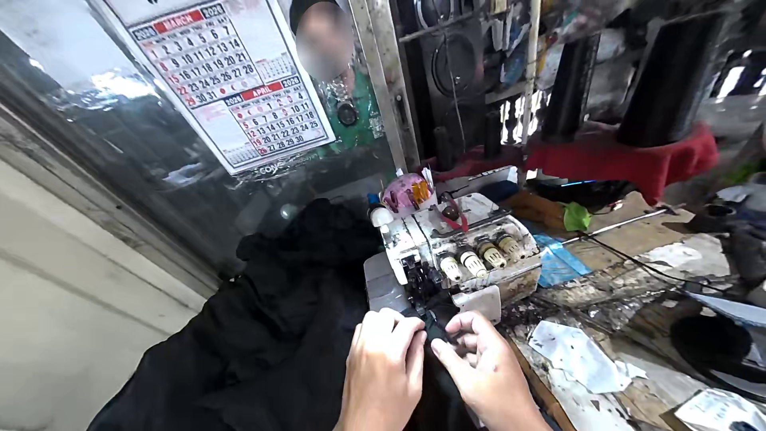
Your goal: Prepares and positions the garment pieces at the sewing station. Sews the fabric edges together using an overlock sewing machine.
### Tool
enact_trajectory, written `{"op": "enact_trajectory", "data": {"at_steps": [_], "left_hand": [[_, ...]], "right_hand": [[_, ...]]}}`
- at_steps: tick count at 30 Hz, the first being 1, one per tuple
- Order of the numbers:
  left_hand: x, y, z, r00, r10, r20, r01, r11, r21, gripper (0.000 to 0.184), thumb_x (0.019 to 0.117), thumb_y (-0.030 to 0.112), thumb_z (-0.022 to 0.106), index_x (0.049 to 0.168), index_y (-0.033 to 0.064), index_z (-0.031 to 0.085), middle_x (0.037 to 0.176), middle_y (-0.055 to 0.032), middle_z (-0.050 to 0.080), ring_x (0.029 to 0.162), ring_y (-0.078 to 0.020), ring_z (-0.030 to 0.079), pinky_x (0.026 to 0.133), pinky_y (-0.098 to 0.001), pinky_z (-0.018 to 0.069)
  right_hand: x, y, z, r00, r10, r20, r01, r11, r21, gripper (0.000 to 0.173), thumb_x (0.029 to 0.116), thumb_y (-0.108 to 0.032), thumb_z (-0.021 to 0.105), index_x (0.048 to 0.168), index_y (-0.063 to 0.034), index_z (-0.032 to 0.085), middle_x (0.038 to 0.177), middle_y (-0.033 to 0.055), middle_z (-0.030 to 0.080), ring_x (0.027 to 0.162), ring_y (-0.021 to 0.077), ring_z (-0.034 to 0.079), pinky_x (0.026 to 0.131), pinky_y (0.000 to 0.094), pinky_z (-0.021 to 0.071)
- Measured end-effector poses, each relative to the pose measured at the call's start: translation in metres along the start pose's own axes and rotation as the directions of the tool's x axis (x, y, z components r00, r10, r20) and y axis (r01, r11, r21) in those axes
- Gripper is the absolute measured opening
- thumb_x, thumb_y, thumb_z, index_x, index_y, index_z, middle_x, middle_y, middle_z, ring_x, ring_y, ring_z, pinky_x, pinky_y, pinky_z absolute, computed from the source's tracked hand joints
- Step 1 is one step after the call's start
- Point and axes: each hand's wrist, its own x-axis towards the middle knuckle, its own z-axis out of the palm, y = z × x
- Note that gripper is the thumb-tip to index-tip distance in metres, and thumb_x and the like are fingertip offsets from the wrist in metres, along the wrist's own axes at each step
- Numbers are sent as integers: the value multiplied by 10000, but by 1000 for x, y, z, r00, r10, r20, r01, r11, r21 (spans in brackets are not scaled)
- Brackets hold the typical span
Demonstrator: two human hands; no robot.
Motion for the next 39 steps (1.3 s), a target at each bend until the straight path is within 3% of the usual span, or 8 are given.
{"op": "enact_trajectory", "data": {"at_steps": [4, 9, 14, 18, 20, 23, 31, 39], "left_hand": [[1, -5, 3, 1000, 0, 12, 1, 999, -39, 211, 1016, 341, 572, 986, 252, 761, 957, 78, 671, 952, -105, 622, 798, -313, 523], [0, -11, 2, 1000, 29, 3, -29, 997, -71, 214, 1024, 344, 584, 979, 239, 765, 947, 77, 671, 957, -97, 624, 822, -301, 524], [2, -10, 7, 999, 34, -19, -36, 992, -122, 213, 1022, 351, 594, 987, 246, 776, 961, 76, 681, 973, -88, 630, 848, -303, 526], [-2, -11, 10, 998, 29, -50, -35, 992, -122, 199, 1014, 339, 605, 980, 245, 777, 949, 81, 680, 961, -93, 626, 835, -305, 520], [-2, -12, 10, 998, 40, -44, -46, 990, -131, 201, 1015, 335, 602, 990, 241, 777, 968, 76, 685, 976, -98, 629, 844, -312, 523], [-3, -13, 10, 999, 39, -35, -43, 989, -140, 213, 1020, 349, 595, 990, 241, 776, 977, 72, 685, 990, -100, 627, 856, -316, 521], [-3, -12, 11, 996, 57, -75, -65, 992, -110, 216, 1019, 327, 587, 975, 220, 770, 954, 60, 682, 985, -112, 627, 859, -316, 517], [-5, -10, 10, 996, 63, -59, -68, 993, -93, 219, 1020, 323, 585, 972, 217, 770, 945, 53, 677, 957, -117, 628, 829, -316, 518]], "right_hand": [[0, 7, -6, 986, -155, 62, 159, 985, -62, 200, 957, -236, 698, 1145, -168, 707, 836, -58, 704, 610, 63, 629, 509, 239, 534], [-2, 13, -5, 953, -273, 134, 301, 904, -304, 315, 1040, -283, 567, 1312, -275, 726, 1170, -113, 747, 987, -8, 695, 878, 234, 596], [-11, 1, -4, 955, -266, 132, 295, 799, -524, 359, 1048, -302, 511, 1349, -252, 700, 1083, -75, 766, 857, 38, 713, 770, 296, 613], [-12, -10, -7, 967, -223, 119, 252, 813, -525, 399, 1019, -311, 542, 1385, -204, 659, 703, -52, 647, 543, 90, 565, 523, 324, 521], [-11, -7, -9, 957, -244, 154, 288, 827, -482, 416, 1023, -274, 542, 1430, -240, 619, 768, -50, 679, 584, 92, 600, 550, 332, 543], [-10, 1, -11, 938, -249, 240, 340, 791, -509, 408, 1052, -244, 494, 1437, -276, 623, 1135, -51, 757, 885, 81, 724, 795, 339, 618], [-18, -18, -2, 963, -147, 226, 262, 704, -660, 452, 1034, -241, 479, 1472, -230, 591, 858, 27, 746, 712, 204, 719, 625, 436, 594], [-21, -25, -5, 968, -51, 244, 205, 722, -661, 475, 1051, -266, 458, 1519, -232, 534, 728, 50, 694, 637, 250, 686, 575, 466, 564]]}}
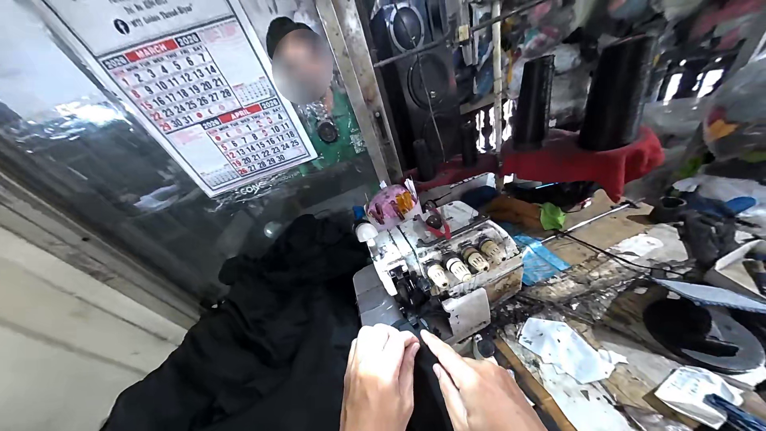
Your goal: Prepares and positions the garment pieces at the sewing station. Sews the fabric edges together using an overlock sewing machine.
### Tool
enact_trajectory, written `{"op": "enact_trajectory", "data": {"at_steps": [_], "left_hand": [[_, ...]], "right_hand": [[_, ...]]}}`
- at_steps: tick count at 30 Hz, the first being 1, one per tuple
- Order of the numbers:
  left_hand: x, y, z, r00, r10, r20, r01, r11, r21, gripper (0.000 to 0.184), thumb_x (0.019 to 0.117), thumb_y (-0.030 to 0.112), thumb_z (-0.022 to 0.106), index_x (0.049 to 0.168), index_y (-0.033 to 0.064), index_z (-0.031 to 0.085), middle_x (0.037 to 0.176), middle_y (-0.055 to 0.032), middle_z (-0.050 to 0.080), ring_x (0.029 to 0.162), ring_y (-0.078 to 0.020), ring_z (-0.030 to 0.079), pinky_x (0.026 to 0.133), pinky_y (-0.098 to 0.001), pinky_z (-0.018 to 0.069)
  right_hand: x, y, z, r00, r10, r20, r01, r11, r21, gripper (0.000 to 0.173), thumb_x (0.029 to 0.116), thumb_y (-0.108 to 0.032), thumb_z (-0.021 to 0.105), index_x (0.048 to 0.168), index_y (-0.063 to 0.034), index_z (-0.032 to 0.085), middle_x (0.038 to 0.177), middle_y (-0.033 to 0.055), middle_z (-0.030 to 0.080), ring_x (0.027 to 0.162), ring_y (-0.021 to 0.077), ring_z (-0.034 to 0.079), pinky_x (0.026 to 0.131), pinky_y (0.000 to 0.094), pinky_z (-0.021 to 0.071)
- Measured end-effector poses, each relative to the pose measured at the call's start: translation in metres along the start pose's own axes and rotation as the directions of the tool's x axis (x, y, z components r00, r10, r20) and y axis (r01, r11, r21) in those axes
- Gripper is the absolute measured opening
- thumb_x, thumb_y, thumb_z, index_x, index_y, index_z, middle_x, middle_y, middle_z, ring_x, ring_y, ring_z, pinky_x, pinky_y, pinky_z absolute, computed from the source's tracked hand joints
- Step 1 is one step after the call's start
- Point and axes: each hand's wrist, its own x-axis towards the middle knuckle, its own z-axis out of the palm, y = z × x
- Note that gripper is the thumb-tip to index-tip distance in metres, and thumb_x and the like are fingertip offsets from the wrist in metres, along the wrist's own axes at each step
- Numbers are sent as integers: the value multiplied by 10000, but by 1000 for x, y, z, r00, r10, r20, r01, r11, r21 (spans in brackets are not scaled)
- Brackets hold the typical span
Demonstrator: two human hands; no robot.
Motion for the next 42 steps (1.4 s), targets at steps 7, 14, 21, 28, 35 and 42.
{"op": "enact_trajectory", "data": {"at_steps": [7, 14, 21, 28, 35, 42], "left_hand": [[15, -19, 1, 996, -86, 33, 86, 996, -3, 210, 1000, 338, 590, 994, 250, 781, 962, 99, 687, 983, -84, 620, 873, -312, 508], [12, -11, -6, 989, -127, 71, 124, 991, 44, 264, 999, 400, 565, 1091, 283, 783, 1048, 93, 685, 1037, -113, 609, 875, -343, 505], [32, -44, -2, 982, -165, 90, 162, 986, 37, 287, 1013, 377, 539, 1129, 274, 780, 1106, 65, 668, 1100, -141, 591, 959, -403, 493], [20, -63, -33, 973, -199, 113, 192, 979, 71, 255, 986, 436, 568, 1050, 318, 785, 1111, 79, 678, 1128, -149, 602, 965, -438, 503], [22, -54, -18, 983, -85, 165, 64, 989, 130, 330, 1029, 367, 497, 1224, 285, 749, 1246, 75, 662, 1201, -147, 584, 1024, -451, 485], [2, -29, -32, 985, 33, 167, -38, 999, 22, 253, 1007, 306, 559, 1162, 300, 759, 1169, 119, 698, 1148, -83, 610, 985, -385, 480]], "right_hand": [[11, 16, 16, 990, -79, -114, 99, 978, 186, 390, 1053, -249, 494, 1418, -212, 626, 1003, -4, 761, 793, 121, 720, 709, 363, 612], [9, 33, 24, 969, -147, -199, 221, 876, 429, 329, 1056, -191, 544, 1350, -160, 687, 1240, -40, 730, 1032, 33, 701, 909, 261, 598], [24, 20, 8, 955, -144, 258, 10, 888, 459, 503, 1076, -348, 483, 1576, -347, 431, 884, -12, 719, 664, 123, 653, 638, 383, 583], [19, 12, -11, 809, -376, 451, 89, 838, 539, 569, 1070, -332, 521, 1613, -264, 365, 864, 87, 692, 668, 216, 644, 651, 461, 571], [35, 6, -13, 930, -212, 300, 198, 977, 76, 560, 1044, -374, 491, 1594, -360, 384, 773, 87, 693, 712, 307, 690, 639, 550, 548], [15, 32, -7, 926, -357, 124, 325, 920, 218, 391, 1058, -373, 521, 1442, -332, 578, 963, -5, 685, 748, 132, 654, 634, 376, 567]]}}
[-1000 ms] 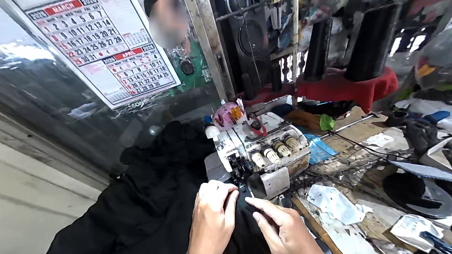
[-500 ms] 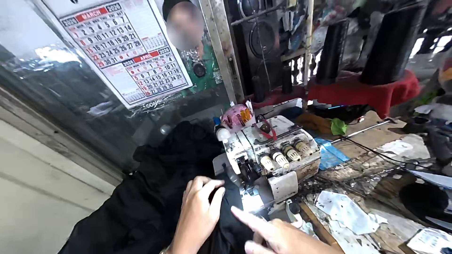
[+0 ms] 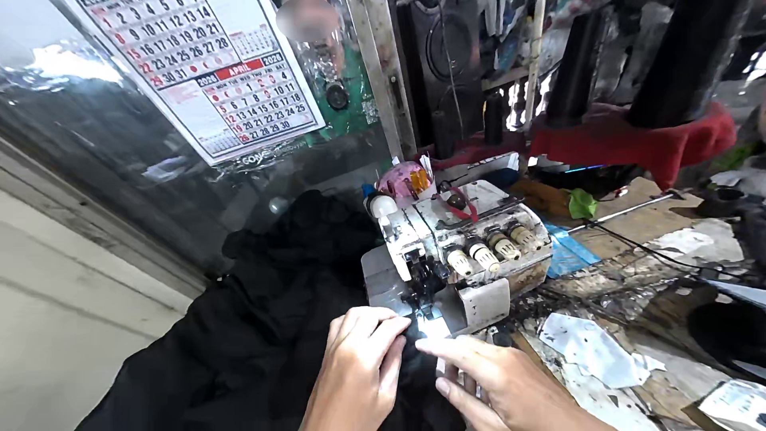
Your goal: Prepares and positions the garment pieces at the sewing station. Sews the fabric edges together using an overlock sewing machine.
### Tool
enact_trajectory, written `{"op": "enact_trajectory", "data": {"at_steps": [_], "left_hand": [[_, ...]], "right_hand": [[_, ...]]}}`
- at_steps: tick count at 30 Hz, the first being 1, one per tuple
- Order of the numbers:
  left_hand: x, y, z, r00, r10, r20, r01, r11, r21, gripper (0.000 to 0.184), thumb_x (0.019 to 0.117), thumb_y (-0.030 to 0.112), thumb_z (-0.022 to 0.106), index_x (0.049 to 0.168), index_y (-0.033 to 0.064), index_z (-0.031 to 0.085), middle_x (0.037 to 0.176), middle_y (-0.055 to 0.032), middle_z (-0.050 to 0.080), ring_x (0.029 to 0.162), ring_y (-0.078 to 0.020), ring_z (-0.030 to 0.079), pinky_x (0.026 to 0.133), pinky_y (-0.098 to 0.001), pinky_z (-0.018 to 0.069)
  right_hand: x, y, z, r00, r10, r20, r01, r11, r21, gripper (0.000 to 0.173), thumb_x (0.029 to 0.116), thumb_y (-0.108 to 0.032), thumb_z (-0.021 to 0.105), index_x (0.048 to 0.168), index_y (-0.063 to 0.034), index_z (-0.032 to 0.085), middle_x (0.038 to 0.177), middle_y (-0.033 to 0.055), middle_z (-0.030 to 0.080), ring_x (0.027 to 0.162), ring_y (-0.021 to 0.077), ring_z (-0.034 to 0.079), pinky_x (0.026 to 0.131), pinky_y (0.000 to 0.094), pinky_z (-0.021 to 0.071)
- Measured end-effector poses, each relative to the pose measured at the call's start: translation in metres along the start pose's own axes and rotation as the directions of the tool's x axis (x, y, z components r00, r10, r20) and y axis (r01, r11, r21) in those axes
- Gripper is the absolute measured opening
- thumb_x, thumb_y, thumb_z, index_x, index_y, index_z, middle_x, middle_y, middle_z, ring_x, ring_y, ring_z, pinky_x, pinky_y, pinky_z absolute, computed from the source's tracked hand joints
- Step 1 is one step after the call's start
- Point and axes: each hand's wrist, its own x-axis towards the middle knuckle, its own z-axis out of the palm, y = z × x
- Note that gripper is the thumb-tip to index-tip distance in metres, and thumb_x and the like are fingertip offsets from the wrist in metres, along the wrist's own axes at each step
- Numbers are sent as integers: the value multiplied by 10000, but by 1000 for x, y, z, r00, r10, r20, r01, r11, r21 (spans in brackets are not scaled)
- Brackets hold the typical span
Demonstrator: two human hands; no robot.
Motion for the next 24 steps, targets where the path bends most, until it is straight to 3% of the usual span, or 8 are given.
{"op": "enact_trajectory", "data": {"at_steps": [4, 10, 15, 17, 20, 24], "left_hand": [[6, 2, 2, 1000, 20, 12, -20, 1000, 7, 251, 1014, 316, 555, 1151, 307, 765, 1161, 119, 698, 1126, -73, 612, 956, -368, 488], [15, 2, 2, 997, 63, 37, -63, 998, 4, 255, 1024, 309, 533, 1129, 307, 765, 1100, 88, 697, 1071, -90, 624, 907, -367, 502], [18, 0, 2, 995, 84, 52, -86, 995, 42, 272, 1025, 295, 537, 1156, 355, 767, 1066, 79, 695, 1032, -106, 625, 883, -378, 493], [21, -4, 8, 997, 67, 25, -66, 997, -39, 248, 1014, 292, 559, 1128, 334, 775, 1047, 105, 693, 1027, -84, 620, 886, -368, 495], [22, -11, 18, 999, -11, -50, -1, 973, -229, 176, 988, 302, 656, 1093, 240, 782, 1092, 110, 735, 1104, -71, 650, 989, -350, 529], [24, -10, 25, 993, -50, -108, 22, 968, -249, 145, 961, 299, 688, 1013, 233, 806, 1054, 99, 732, 1062, -73, 646, 944, -308, 525]], "right_hand": [[0, 6, 0, 998, 41, 50, -38, 997, -68, 466, 1048, -408, 508, 1513, -424, 479, 933, 12, 654, 735, 171, 644, 617, 428, 550], [-3, 7, 0, 998, 62, 19, -63, 996, 56, 412, 1043, -407, 538, 1454, -388, 547, 1019, 45, 615, 779, 161, 643, 639, 396, 563], [-6, 16, 10, 996, 82, 19, -83, 991, 105, 447, 1034, -388, 562, 1475, -443, 506, 1158, 32, 604, 865, 131, 649, 692, 369, 587], [-8, 16, 13, 996, 92, 18, -94, 988, 127, 474, 1035, -384, 562, 1498, -442, 481, 1169, 41, 606, 910, 143, 654, 728, 376, 590], [-7, 11, 9, 994, 101, 39, -106, 983, 147, 492, 1036, -372, 564, 1519, -391, 470, 1141, 73, 625, 888, 195, 665, 711, 426, 583], [-7, 14, 13, 994, 102, 39, -107, 983, 151, 488, 1047, -366, 543, 1528, -367, 458, 1224, 41, 653, 920, 171, 682, 762, 418, 593]]}}
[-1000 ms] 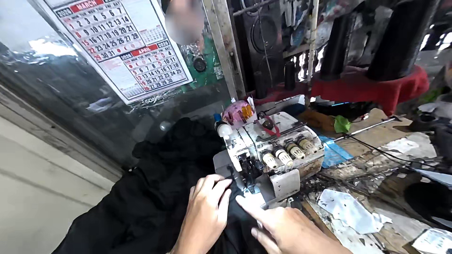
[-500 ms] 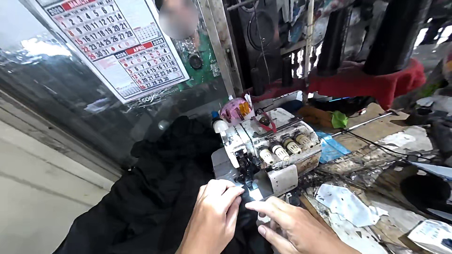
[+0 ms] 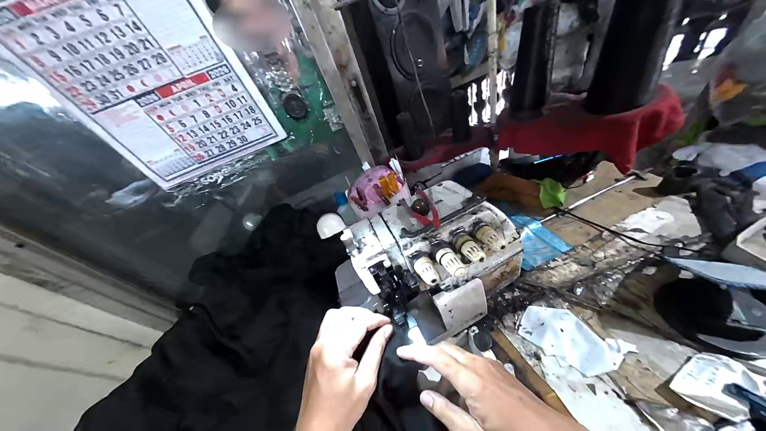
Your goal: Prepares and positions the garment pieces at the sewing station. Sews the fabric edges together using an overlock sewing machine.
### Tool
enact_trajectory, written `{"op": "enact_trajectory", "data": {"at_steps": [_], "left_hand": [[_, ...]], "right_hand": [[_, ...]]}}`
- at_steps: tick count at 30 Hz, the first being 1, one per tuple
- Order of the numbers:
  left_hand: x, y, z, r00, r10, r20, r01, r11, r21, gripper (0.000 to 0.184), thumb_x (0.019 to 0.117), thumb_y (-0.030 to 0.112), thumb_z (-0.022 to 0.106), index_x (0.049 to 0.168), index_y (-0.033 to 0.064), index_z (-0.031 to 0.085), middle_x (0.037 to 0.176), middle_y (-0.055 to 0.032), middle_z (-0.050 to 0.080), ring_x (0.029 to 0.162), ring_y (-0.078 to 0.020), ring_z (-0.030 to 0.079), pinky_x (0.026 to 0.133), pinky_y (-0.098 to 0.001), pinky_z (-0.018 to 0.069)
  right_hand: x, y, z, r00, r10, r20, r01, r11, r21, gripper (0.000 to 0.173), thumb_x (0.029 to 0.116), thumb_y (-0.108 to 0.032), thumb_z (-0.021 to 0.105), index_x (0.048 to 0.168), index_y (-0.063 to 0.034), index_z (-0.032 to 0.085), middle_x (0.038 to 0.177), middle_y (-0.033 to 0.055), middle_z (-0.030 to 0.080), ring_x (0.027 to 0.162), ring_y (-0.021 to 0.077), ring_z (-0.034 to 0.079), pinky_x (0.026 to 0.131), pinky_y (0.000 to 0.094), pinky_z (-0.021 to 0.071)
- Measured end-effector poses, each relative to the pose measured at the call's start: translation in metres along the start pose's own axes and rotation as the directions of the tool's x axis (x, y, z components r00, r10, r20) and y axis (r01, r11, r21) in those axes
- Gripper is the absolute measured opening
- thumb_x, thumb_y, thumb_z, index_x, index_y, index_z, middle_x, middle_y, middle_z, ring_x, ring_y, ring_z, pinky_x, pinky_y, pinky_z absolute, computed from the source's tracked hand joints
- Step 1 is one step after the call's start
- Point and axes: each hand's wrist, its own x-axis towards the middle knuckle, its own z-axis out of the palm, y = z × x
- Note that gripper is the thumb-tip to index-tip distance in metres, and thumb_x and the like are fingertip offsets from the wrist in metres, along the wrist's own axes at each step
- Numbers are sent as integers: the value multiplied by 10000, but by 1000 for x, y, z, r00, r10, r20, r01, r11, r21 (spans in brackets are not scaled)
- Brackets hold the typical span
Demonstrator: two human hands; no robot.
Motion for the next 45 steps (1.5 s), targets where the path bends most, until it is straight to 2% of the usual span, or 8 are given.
{"op": "enact_trajectory", "data": {"at_steps": [18, 22, 25, 29, 33, 37, 40, 45], "left_hand": [[1, 6, -5, 998, -18, 66, 11, 994, 106, 214, 989, 304, 607, 1095, 265, 789, 1111, 113, 720, 1103, -59, 627, 963, -313, 519], [-1, 12, -6, 998, -15, 55, 5, 985, 173, 243, 983, 307, 585, 1121, 270, 781, 1111, 108, 706, 1082, -80, 618, 921, -335, 516], [7, -9, 2, 999, -47, -17, 49, 989, 139, 235, 977, 261, 566, 1044, 248, 791, 1083, 86, 715, 1082, -101, 629, 954, -354, 519], [12, -40, -19, 967, -212, 137, 202, 976, 87, 286, 1026, 371, 518, 1196, 323, 743, 1325, 37, 640, 1261, -133, 576, 1043, -388, 516], [-20, -6, -45, 975, -156, 160, 111, 959, 259, 296, 1020, 270, 511, 1160, 186, 757, 1086, 13, 733, 1018, -98, 690, 876, -327, 595], [-37, 69, 0, 989, 36, 141, -70, 967, 245, 206, 961, 252, 606, 1018, 199, 798, 917, 14, 739, 885, -126, 701, 765, -339, 600], [-30, 89, 41, 970, 97, 223, -111, 993, 51, 291, 1000, 176, 579, 1243, 216, 734, 1034, -2, 731, 862, -115, 716, 717, -314, 620], [-56, 71, -50, 864, -58, 500, 70, 998, -5, 376, 932, 167, 702, 1300, 195, 630, 979, 28, 763, 815, -154, 742, 708, -446, 630]], "right_hand": [[4, -10, 1, 1000, 7, -20, -8, 1000, -13, 432, 1035, -331, 554, 1465, -320, 520, 1139, 41, 682, 881, 193, 698, 739, 460, 592], [4, -10, -1, 999, 38, 33, -38, 999, -9, 474, 1047, -335, 538, 1514, -367, 462, 1186, 12, 699, 918, 185, 708, 794, 468, 599], [18, -32, 1, 974, 126, 187, -116, 991, -61, 662, 1041, -339, 525, 1634, -393, 234, 1062, 95, 716, 930, 301, 707, 809, 573, 567], [45, -49, 1, 930, 152, 335, -135, 988, -74, 726, 1043, -356, 520, 1656, -383, 133, 983, 145, 717, 905, 360, 698, 811, 617, 541], [22, -30, 5, 978, -27, 206, -16, 979, 204, 429, 1066, -312, 521, 1492, -261, 513, 1223, 50, 712, 1014, 198, 716, 884, 484, 587], [-9, -5, -4, 903, 384, -193, -258, 844, 471, 197, 1012, -294, 640, 1041, -119, 727, 870, 17, 724, 598, 156, 684, 510, 377, 619], [-13, 11, -14, 768, 468, -438, -257, 851, 458, 182, 974, -248, 685, 1014, -79, 739, 787, 34, 728, 560, 161, 672, 456, 337, 581], [-64, -26, -24, 976, 212, 44, -209, 871, 444, 158, 1001, -173, 666, 1105, -69, 725, 1027, 63, 735, 691, 169, 696, 577, 371, 615]]}}
